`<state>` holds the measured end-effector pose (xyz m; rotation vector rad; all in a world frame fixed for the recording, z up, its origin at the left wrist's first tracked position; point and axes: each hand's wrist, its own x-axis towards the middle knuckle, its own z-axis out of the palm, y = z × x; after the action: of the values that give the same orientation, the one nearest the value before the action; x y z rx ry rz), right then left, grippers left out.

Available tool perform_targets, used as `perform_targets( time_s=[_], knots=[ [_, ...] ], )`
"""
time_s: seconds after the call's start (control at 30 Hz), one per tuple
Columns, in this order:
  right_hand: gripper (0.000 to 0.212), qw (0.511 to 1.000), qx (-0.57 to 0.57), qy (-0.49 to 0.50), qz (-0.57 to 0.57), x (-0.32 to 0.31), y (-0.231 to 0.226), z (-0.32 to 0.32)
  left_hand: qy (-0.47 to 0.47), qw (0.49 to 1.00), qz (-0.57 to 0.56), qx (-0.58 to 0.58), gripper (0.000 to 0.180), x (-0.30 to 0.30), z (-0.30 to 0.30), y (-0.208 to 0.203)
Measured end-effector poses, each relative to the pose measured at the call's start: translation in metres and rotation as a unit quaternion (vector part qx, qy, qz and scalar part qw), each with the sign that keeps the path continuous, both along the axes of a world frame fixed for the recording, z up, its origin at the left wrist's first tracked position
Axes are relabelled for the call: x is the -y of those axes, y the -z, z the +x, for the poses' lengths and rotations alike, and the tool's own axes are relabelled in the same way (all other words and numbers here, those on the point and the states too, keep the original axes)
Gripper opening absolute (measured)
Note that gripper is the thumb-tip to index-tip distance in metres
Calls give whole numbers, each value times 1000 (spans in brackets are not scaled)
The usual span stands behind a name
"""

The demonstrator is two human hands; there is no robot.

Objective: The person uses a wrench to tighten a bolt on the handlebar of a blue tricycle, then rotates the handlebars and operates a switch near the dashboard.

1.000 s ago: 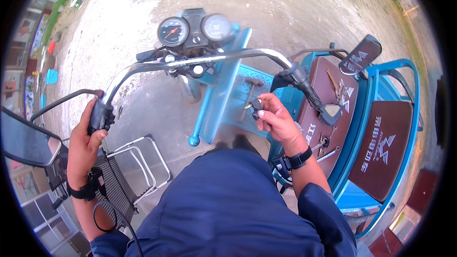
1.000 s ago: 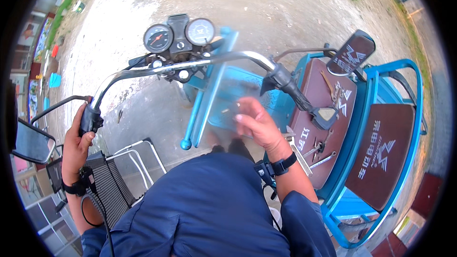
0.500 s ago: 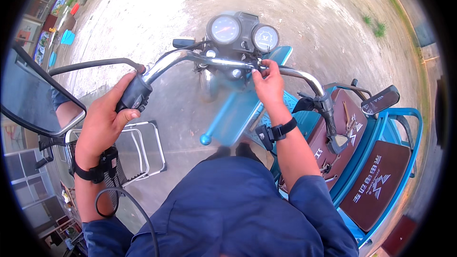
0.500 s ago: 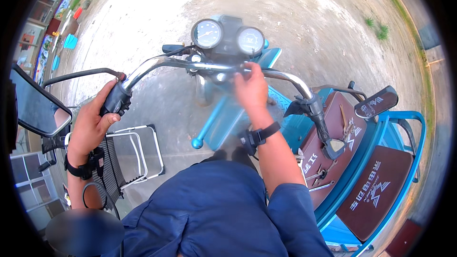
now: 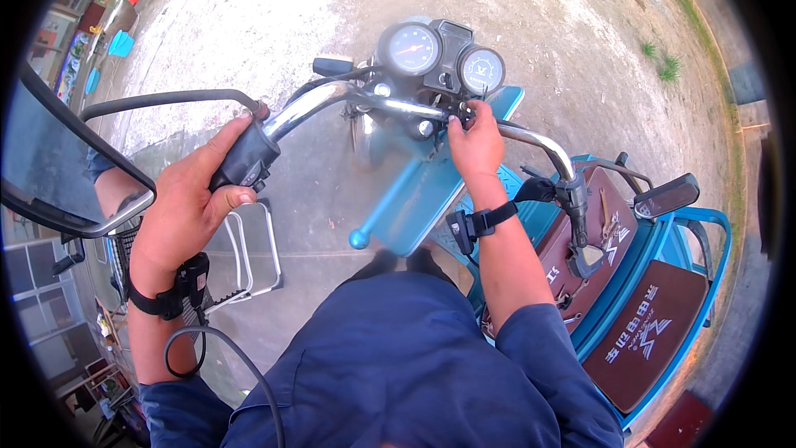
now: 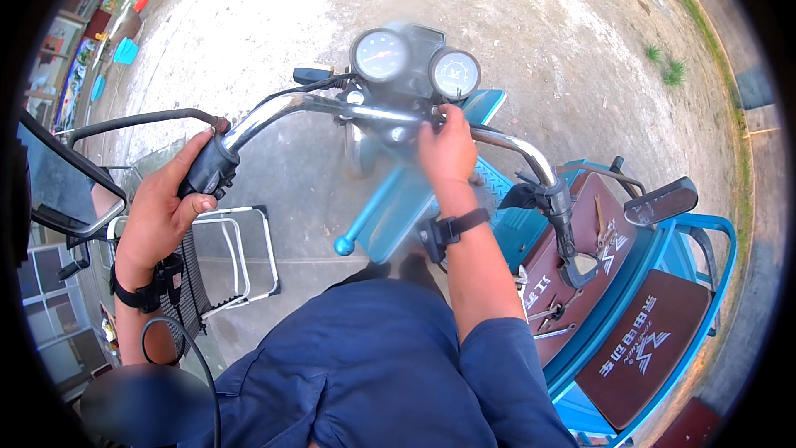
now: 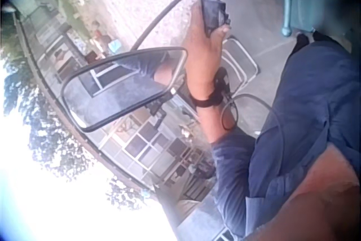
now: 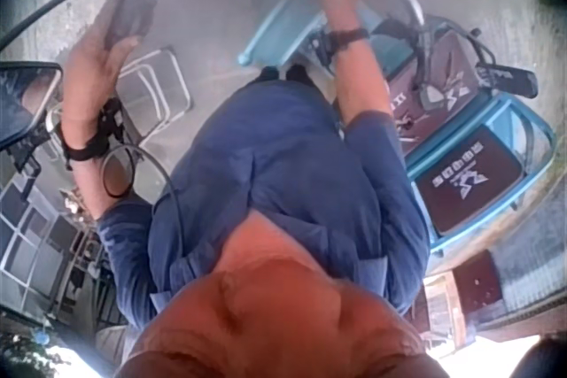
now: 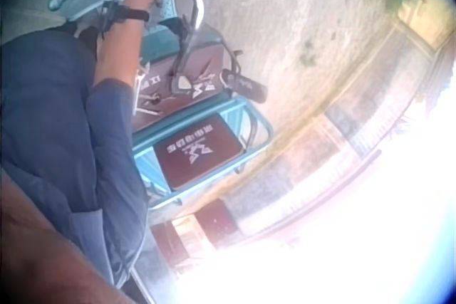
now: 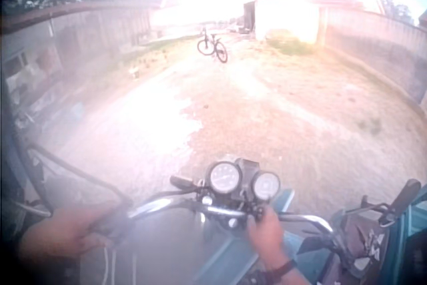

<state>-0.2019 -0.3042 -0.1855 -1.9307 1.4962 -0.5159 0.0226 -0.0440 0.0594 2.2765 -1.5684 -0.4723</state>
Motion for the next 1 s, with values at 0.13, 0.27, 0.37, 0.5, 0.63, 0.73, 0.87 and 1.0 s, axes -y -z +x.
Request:
perform_targets(
  time_s=[0.13,0.27,0.37,0.5,0.63,0.73,0.87,1.0],
  knots=[
    [43,999,1,-2,-48,3,9,-1,-4,1000,6,-1,79,1,0,-1],
    [43,999,-11,-11,-39,2,8,-4,-2,1000,2,1,78,1,0,0],
    [43,998,-22,-19,-63,0,5,-2,-5,1000,7,-3,78,2,0,-1],
    [43,995,-37,-37,-86,2,4,1,-1,1000,-2,-1,78,0,0,0],
    [44,995,-49,-43,-71,0,2,1,-15,1000,14,-18,78,1,1,0],
    [44,996,-30,-36,-70,-1,5,1,-13,1000,9,-13,78,0,1,0],
    [44,997,-4,-36,-74,-2,7,0,-4,1000,0,0,79,0,2,1],
    [45,996,2,-35,-84,-3,9,0,0,1000,-5,2,79,0,3,2]
  ],
)
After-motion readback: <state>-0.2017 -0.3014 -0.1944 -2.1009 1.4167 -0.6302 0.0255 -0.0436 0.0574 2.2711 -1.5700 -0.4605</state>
